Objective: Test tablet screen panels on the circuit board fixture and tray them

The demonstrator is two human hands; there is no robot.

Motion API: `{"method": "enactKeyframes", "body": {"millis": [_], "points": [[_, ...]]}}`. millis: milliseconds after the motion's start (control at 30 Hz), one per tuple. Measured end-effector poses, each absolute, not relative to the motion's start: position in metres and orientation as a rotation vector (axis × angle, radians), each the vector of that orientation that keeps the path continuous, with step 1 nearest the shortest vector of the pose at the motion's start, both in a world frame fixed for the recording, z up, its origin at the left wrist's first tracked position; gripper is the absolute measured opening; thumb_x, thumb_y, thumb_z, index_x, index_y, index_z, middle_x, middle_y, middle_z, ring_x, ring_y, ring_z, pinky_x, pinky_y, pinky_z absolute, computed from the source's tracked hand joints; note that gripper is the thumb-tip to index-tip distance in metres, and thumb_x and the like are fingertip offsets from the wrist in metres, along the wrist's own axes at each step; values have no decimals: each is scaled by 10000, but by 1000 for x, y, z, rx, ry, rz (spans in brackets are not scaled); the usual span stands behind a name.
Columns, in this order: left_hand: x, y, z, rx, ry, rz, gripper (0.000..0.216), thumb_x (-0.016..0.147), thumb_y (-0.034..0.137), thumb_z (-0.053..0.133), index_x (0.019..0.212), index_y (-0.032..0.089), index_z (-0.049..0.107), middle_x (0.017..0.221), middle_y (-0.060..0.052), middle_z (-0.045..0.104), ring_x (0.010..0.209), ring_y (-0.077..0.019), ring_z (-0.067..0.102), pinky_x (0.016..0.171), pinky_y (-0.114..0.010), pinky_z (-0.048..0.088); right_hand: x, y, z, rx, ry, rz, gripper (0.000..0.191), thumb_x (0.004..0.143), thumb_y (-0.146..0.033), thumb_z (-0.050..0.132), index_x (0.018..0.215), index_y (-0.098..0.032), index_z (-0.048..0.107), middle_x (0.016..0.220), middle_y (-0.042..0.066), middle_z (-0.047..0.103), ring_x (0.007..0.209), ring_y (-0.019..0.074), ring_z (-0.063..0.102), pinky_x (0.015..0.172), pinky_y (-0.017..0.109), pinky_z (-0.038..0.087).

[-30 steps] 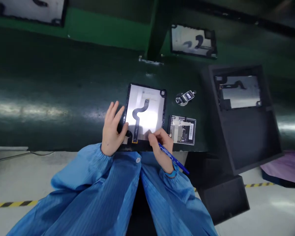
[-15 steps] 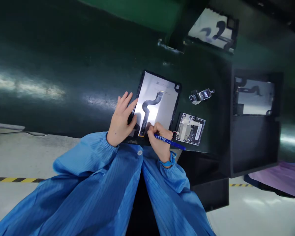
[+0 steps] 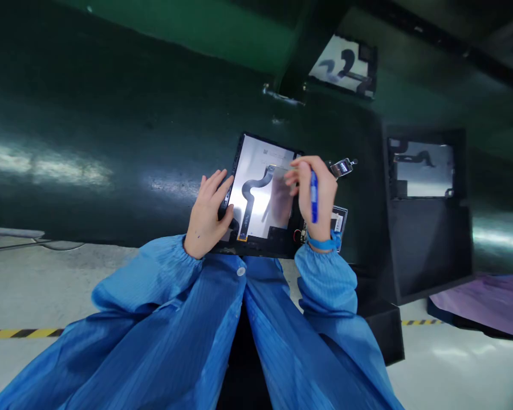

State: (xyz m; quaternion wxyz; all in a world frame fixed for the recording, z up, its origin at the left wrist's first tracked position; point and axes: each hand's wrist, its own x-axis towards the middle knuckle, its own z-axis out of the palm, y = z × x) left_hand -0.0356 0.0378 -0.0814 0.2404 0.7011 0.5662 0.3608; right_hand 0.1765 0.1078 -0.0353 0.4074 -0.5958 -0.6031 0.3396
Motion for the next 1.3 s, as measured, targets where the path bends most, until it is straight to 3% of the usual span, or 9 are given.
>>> {"method": "enactKeyframes", "body": {"millis": [67, 200, 400, 700, 867, 1033, 1300], "points": [[-34, 41, -72, 1821, 1522, 1082, 455, 924, 208, 526, 1375, 177, 576, 1450, -132, 576, 1384, -279, 497, 1207, -526, 330, 171, 124, -44, -1473, -1635, 858, 70, 917, -281, 627, 901, -213, 624, 805, -10, 687, 725, 137, 679, 667, 278, 531], [-32, 58, -43, 1488, 1402, 1233, 346, 934, 255, 544, 1246, 183, 674, 1268, -100, 701, 1174, -240, 655, 1041, -414, 535, 166, 120, -32, -1259, -1702, 919, 143, 858, -271, 715, 863, -226, 579, 858, -21, 684, 796, 147, 695, 793, 329, 564], [-22, 84, -6, 1267, 937, 786, 244, 808, 382, 768, 981, 215, 810, 856, -66, 787, 831, -264, 759, 781, -397, 654, 191, 78, 17, -985, -1795, 966, 213, 908, -372, 698, 811, -268, 540, 838, -15, 735, 812, 185, 668, 879, 447, 543], [5, 84, 3, 1181, 734, 576, 240, 660, 338, 891, 868, 241, 819, 837, -42, 788, 741, -258, 765, 677, -368, 670, 211, 55, 13, -1033, -1754, 945, 346, 850, -532, 724, 692, -280, 547, 701, -13, 713, 767, 202, 623, 768, 422, 559], [20, 82, -4, 1473, 939, 699, 153, 740, 253, 819, 878, 192, 796, 812, -50, 764, 686, -183, 704, 657, -308, 618, 237, 51, -9, -1257, -1616, 788, 121, 945, -373, 640, 929, -256, 612, 959, 27, 749, 919, 205, 703, 881, 413, 556], [41, 71, -34, 1956, 1099, 815, 103, 829, 208, 704, 910, 172, 758, 855, -47, 728, 667, -142, 619, 629, -277, 534, 263, 43, -56, -1611, -1573, 636, 249, 1002, -369, 515, 1214, -250, 572, 1330, 80, 656, 1261, 245, 599, 1089, 468, 447], [56, 61, -56, 2147, 1233, 697, 94, 837, 175, 684, 897, 188, 755, 892, -34, 738, 688, -161, 662, 634, -286, 518, 251, 27, -64, -1638, -1475, 707, 217, 1017, -406, 481, 1174, -279, 560, 1360, 52, 654, 1263, 238, 603, 1089, 449, 441]]}}
